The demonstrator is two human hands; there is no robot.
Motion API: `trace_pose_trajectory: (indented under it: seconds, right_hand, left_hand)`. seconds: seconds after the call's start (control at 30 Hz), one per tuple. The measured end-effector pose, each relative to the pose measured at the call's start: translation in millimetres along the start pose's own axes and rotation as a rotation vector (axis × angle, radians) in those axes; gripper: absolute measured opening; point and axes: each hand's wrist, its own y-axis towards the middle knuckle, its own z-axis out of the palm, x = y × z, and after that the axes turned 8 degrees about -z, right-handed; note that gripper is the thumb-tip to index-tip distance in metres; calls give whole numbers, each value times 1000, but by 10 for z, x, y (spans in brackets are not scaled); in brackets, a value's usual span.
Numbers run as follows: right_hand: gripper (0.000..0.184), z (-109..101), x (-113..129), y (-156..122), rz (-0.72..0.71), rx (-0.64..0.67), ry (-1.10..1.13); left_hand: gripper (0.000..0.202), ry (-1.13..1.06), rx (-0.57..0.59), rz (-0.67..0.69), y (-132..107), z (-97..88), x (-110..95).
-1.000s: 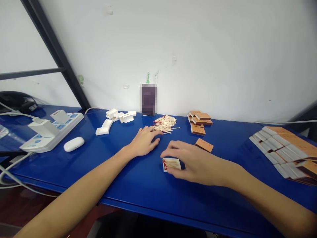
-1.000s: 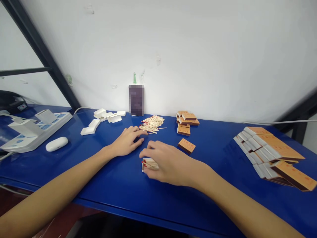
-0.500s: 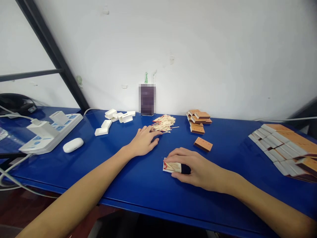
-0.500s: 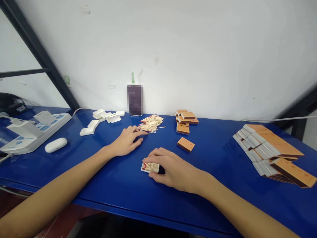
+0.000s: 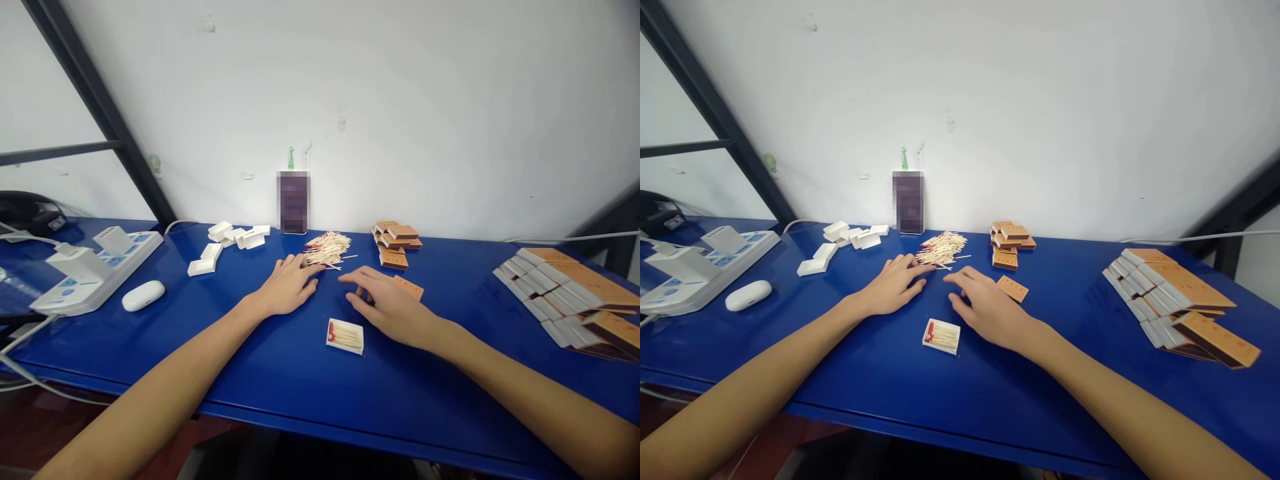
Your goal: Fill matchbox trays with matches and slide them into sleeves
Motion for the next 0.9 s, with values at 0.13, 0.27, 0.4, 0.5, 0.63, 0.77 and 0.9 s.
trace_pose_trajectory:
  seconds: [0.13, 0.27, 0.4, 0.5, 0.63, 0.77, 0.9]
  right_hand:
    - [34, 154, -185, 259, 78, -22, -189]
    - [35, 209, -219, 437, 166, -37, -278]
    - [31, 192, -252, 500, 275, -63, -329]
    - [28, 189, -290, 522, 350, -30, -369]
    - [26, 201, -317, 521, 339, -28, -367]
    - [27, 212, -340, 488, 290, -79, -360]
    - [26, 237, -365, 449, 226, -100, -329]
  left_hand:
    - [42, -21, 13, 6, 1, -6, -3]
    - [36, -71, -2, 1, -5, 2, 3]
    - [42, -53, -54, -63, -2, 22, 11]
    - [48, -16, -39, -87, 4, 27, 13]
    - [49, -12, -29, -81, 9, 24, 13]
    - [46, -11, -39, -79, 14, 38, 25]
    - [43, -20, -44, -71, 13, 51, 35]
